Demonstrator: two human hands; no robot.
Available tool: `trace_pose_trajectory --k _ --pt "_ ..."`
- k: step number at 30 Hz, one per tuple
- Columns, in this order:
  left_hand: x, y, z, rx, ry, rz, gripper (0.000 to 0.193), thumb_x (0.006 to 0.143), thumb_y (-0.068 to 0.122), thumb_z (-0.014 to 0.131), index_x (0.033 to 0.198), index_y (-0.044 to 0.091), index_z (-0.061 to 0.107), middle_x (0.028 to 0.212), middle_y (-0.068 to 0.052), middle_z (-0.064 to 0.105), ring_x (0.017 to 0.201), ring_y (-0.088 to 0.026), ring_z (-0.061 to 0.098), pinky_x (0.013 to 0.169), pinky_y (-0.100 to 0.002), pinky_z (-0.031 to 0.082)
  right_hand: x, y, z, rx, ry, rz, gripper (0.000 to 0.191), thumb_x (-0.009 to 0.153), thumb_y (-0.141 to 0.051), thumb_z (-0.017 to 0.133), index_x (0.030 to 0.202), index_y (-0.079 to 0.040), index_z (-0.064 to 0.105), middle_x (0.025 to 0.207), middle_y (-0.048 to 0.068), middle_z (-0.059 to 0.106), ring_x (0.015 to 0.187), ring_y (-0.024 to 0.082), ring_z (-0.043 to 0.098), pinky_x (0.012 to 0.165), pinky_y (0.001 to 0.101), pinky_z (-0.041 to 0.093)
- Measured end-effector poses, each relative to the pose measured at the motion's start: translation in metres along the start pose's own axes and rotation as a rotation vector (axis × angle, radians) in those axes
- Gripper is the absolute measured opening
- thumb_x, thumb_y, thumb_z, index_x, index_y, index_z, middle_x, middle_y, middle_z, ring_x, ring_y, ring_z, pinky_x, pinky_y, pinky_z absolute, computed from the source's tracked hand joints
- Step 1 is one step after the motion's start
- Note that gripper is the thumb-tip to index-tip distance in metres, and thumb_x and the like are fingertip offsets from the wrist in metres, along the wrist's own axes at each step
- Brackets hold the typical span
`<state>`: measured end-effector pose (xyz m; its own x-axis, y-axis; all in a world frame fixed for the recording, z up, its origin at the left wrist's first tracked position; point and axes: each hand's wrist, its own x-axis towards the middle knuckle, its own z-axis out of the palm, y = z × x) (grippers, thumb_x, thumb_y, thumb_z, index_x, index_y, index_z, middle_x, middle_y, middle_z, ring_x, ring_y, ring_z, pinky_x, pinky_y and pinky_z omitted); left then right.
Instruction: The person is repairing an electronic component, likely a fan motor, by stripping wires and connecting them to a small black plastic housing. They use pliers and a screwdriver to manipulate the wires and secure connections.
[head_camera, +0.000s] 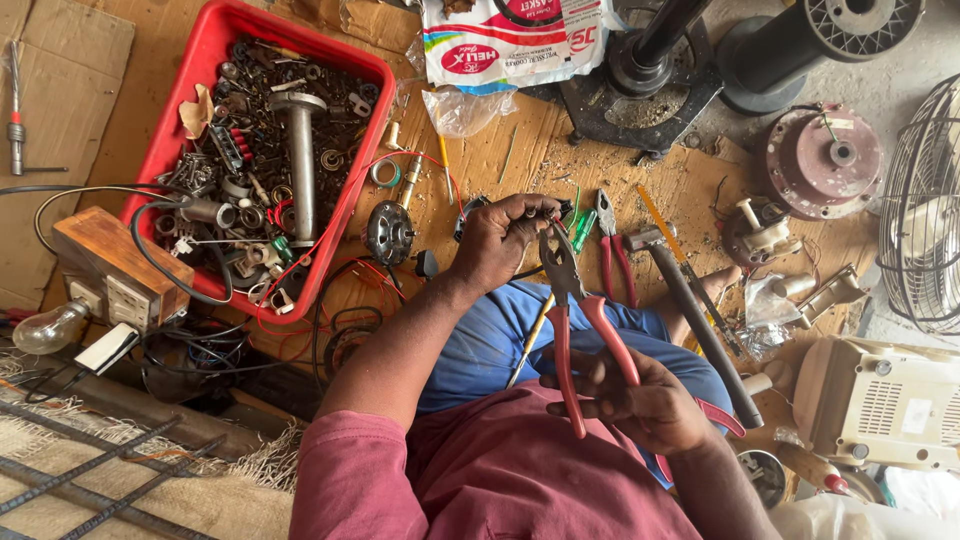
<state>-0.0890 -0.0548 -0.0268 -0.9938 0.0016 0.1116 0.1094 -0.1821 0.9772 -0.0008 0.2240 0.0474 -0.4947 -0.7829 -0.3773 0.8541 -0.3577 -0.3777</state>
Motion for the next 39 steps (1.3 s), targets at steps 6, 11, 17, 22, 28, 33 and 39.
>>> trace_pose_trajectory --k 6,11,17,22,28,33,39 --pt "0.000 -0.004 0.002 0.025 0.000 -0.010 0.026 0.103 -0.009 0.056 0.124 0.001 0.068 0.116 -0.008 0.074 0.107 -0.013 0.071 0.098 -0.028 0.059 0.003 -0.001 0.005 -0.006 0.007 -0.037 0.040 0.075 0.013 0.060 0.114 0.003 0.061 0.136 0.025 0.057 0.137 0.049 0.052 0.108 0.0698 0.046" --pt "0.001 -0.007 0.005 0.090 -0.005 0.010 0.029 0.102 -0.011 0.056 0.125 0.002 0.069 0.117 -0.007 0.074 0.111 -0.012 0.070 0.101 -0.029 0.058 -0.001 -0.006 0.005 -0.060 0.097 -0.032 0.043 0.071 0.013 0.058 0.113 0.003 0.060 0.126 0.026 0.062 0.126 0.050 0.061 0.100 0.0621 0.054" --pt "0.000 -0.006 0.005 0.061 0.004 -0.039 0.031 0.101 -0.012 0.055 0.125 0.003 0.069 0.118 -0.006 0.074 0.113 -0.013 0.070 0.101 -0.028 0.059 -0.001 -0.007 0.005 -0.094 0.051 -0.060 0.041 0.074 0.013 0.056 0.114 0.006 0.060 0.123 0.026 0.063 0.123 0.047 0.064 0.099 0.0521 0.056" --pt "0.002 0.000 0.006 0.083 0.015 -0.033 0.031 0.100 -0.011 0.058 0.126 0.004 0.069 0.115 -0.006 0.075 0.111 -0.012 0.071 0.101 -0.028 0.058 0.002 -0.007 0.008 -0.100 0.137 -0.042 0.040 0.071 0.011 0.054 0.110 0.005 0.061 0.126 0.027 0.064 0.116 0.045 0.066 0.093 0.0522 0.059" --pt "0.000 -0.001 0.005 0.094 0.022 -0.042 0.031 0.100 -0.010 0.061 0.125 0.005 0.070 0.114 -0.006 0.076 0.109 -0.012 0.071 0.099 -0.027 0.060 -0.003 -0.009 0.002 -0.076 0.161 -0.038 0.037 0.074 0.011 0.055 0.111 0.008 0.059 0.126 0.031 0.064 0.114 0.044 0.069 0.091 0.0494 0.059" --pt "0.001 -0.003 0.008 0.008 0.018 -0.028 0.031 0.101 -0.011 0.058 0.124 0.004 0.070 0.116 -0.007 0.075 0.110 -0.012 0.071 0.100 -0.028 0.059 -0.003 -0.009 0.004 -0.462 0.370 -0.008 0.047 0.079 0.008 0.058 0.125 0.009 0.064 0.110 0.030 0.065 0.092 0.037 0.070 0.083 0.0460 0.057" --pt "0.006 -0.001 0.018 0.121 0.079 -0.032 0.028 0.097 -0.008 0.063 0.121 0.003 0.073 0.109 -0.006 0.078 0.102 -0.012 0.073 0.092 -0.027 0.061 0.015 0.002 0.025 -1.924 0.710 -0.452 0.050 0.071 0.004 0.058 0.120 -0.004 0.063 0.101 0.022 0.062 0.096 0.034 0.061 0.083 0.0460 0.051"
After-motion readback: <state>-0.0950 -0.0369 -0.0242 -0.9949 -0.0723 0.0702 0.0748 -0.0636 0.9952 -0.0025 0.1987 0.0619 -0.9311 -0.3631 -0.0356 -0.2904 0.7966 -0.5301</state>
